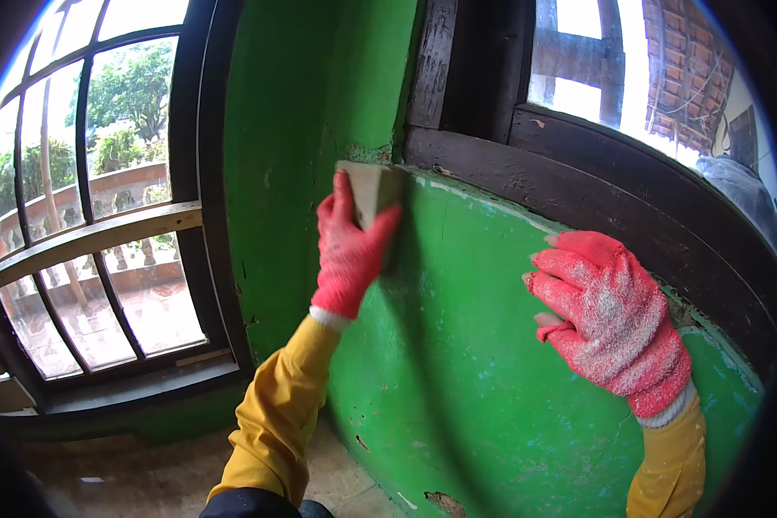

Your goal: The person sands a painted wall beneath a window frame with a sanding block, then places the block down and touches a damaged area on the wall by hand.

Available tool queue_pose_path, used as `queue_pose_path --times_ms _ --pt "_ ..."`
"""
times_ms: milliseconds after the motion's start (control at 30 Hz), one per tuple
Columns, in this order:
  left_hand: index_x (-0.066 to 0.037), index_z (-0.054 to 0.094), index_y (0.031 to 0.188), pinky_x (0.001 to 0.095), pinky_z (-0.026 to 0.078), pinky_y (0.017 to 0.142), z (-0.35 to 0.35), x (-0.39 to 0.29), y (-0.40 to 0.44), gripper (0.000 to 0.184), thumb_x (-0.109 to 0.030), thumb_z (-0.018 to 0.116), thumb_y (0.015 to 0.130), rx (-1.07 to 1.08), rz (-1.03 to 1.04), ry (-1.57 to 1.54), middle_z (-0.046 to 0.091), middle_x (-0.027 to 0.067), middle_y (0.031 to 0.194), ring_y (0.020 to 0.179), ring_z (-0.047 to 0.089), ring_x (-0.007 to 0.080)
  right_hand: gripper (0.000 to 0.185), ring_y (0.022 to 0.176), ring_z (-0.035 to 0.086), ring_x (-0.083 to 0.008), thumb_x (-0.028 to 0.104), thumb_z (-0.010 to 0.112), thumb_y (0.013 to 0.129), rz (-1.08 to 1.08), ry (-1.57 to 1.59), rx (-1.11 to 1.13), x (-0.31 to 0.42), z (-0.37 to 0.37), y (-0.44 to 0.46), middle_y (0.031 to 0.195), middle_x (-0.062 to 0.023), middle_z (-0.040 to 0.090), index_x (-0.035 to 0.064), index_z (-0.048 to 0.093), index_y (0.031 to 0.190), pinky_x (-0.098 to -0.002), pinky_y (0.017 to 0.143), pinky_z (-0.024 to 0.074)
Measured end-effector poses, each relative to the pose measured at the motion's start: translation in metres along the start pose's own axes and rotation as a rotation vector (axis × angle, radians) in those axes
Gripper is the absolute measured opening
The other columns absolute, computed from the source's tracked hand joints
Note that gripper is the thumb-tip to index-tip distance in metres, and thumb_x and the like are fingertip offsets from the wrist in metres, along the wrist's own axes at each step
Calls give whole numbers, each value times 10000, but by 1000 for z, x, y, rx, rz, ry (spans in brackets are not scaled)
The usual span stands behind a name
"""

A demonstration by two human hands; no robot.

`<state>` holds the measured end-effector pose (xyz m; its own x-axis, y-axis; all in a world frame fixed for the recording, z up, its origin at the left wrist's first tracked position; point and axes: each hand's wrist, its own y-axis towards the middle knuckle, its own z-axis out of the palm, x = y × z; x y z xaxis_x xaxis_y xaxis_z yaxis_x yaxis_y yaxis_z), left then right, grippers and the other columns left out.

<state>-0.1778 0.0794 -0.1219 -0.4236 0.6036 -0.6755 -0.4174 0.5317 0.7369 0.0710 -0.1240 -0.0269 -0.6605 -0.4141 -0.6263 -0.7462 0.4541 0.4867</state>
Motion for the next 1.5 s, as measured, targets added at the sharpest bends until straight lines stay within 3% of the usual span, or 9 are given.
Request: queue_pose_path --times_ms 133,367,633,833,900,1067,1167,1367,1500 --pt "-131 284 1561 511 402 1066 -3 -6 18 987 -573 714 790 -32 -244 72 412 256 1422 1272 457 435 408 1190 560 -301 156 788 680 12 -13 -27 -1 1 -1 1180 -62 635 86 693 1070 -442 1005 490" --pt "-123 341 1538 489 427 1033 5 -76 -52 1028 -472 835 706 124 407 89 413 262 1401 1242 474 424 429 1185 560 -315 145 800 657 15 -3 -16 0 0 -2 1171 -65 634 88 696 1069 -452 996 489" --pt "-158 242 1582 501 418 1065 -4 -8 36 990 -576 694 806 -15 -323 -5 407 256 1433 1291 462 425 440 1184 560 -317 144 802 654 9 -12 -28 -3 2 0 1174 -73 634 83 699 1077 -452 1000 486" --pt "-163 355 1530 547 385 1049 11 -82 -52 1011 -532 799 700 116 406 116 405 273 1411 1253 455 440 447 1186 558 -316 158 792 672 -13 -9 -11 -2 1 0 1184 -69 635 84 698 1103 -449 1005 481" --pt "-141 343 1540 502 401 1072 3 -81 -39 1013 -485 818 714 162 435 74 402 272 1418 1271 457 444 440 1184 560 -315 158 790 674 0 -20 13 -2 0 0 1183 -67 637 83 699 1098 -447 1002 484" --pt "-173 245 1584 498 402 1075 -7 -20 41 994 -582 694 798 65 -223 12 418 253 1417 1292 457 433 432 1185 560 -312 154 787 676 2 -11 -8 -2 2 0 1181 -66 639 85 701 1093 -445 1001 484" --pt "-172 243 1584 506 407 1075 -7 -10 41 1002 -590 697 795 38 -285 4 416 254 1418 1288 463 430 424 1187 559 -311 155 787 679 12 -6 -19 -2 2 0 1180 -66 639 84 700 1088 -444 1002 483" --pt "-135 336 1545 440 418 1073 6 -85 -39 1019 -483 819 717 129 417 157 415 233 1407 1289 459 392 417 1190 558 -310 159 790 682 8 -28 1 -1 0 1 1179 -67 636 85 692 1080 -443 1006 482" --pt "-157 319 1551 495 375 1082 5 -53 5 1012 -530 784 732 76 214 46 403 260 1418 1286 436 428 406 1192 554 -314 157 785 689 9 2 -3 -1 1 -1 1165 -71 631 87 688 1077 -447 1010 478"
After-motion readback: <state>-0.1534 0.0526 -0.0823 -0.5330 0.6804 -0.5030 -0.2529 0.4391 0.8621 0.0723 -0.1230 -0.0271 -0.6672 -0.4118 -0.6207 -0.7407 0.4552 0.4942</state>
